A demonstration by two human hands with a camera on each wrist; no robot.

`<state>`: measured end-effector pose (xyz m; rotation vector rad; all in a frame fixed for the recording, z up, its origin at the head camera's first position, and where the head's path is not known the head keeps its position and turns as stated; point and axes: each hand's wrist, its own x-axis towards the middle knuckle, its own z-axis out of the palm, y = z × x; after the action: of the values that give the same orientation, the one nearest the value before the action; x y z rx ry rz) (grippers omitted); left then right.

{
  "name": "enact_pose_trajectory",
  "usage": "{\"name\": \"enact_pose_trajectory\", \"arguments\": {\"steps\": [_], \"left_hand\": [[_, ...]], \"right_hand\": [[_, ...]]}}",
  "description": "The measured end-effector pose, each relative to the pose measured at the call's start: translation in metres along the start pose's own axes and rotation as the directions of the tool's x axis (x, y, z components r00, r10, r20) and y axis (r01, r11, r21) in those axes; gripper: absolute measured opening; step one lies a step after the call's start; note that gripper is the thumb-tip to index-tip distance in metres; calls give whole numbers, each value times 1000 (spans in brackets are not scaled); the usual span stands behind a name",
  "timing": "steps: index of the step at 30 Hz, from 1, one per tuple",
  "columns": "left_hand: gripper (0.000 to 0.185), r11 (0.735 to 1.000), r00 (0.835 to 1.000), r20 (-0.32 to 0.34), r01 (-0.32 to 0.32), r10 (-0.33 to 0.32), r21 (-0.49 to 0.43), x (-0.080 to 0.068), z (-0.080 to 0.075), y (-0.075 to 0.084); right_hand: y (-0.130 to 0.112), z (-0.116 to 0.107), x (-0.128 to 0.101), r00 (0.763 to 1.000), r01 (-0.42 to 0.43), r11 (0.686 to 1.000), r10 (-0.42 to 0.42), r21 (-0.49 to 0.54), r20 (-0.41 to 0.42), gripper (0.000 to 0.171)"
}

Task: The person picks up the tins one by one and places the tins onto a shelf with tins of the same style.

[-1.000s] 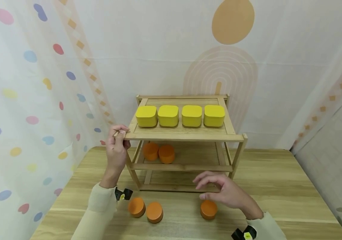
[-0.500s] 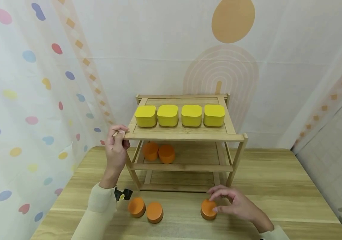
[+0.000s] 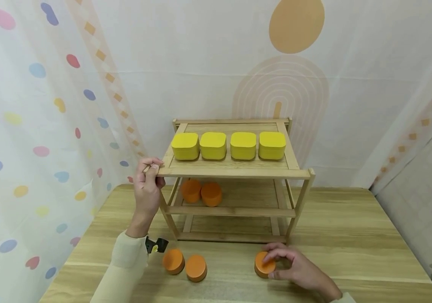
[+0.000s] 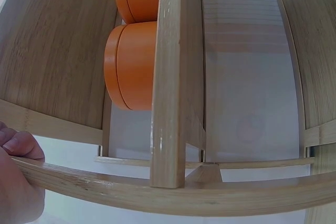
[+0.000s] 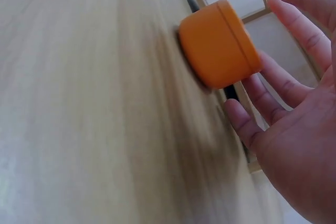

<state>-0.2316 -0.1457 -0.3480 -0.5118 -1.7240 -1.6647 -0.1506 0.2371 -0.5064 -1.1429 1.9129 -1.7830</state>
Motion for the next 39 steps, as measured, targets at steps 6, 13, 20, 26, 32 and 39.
{"name": "enact_pose_trajectory", "arguments": {"steps": [6,13,20,26,32,39], "left_hand": [[22,1000,1000,-4,-3,3,2,0,0,-1],[22,1000,1000,-1,-22,22,-4,-1,2,-1],[23,1000,1000,-4,-8,7,-12,-1,1,-1],[24,1000,1000,-4,3,-3,-15,0,0,-1],[24,1000,1000,-10,2,-2,-17,1,1,-1],[24,999,1000,-13,13,-13,-30,1,1,-1]], "right_hand": [[7,1,-2,1000,8,996,-9,84,15,30],[15,3,-6,999,-53,992,52,110,17,29],[20,0,-5,997,-66,995,64,72,35,27],[22,0,-4,995,-91,989,86,114,45,27],[23,-2,-4,996,-77,989,71,127,50,26],[23,-1,-4,998,-32,989,24,147,57,27]]}}
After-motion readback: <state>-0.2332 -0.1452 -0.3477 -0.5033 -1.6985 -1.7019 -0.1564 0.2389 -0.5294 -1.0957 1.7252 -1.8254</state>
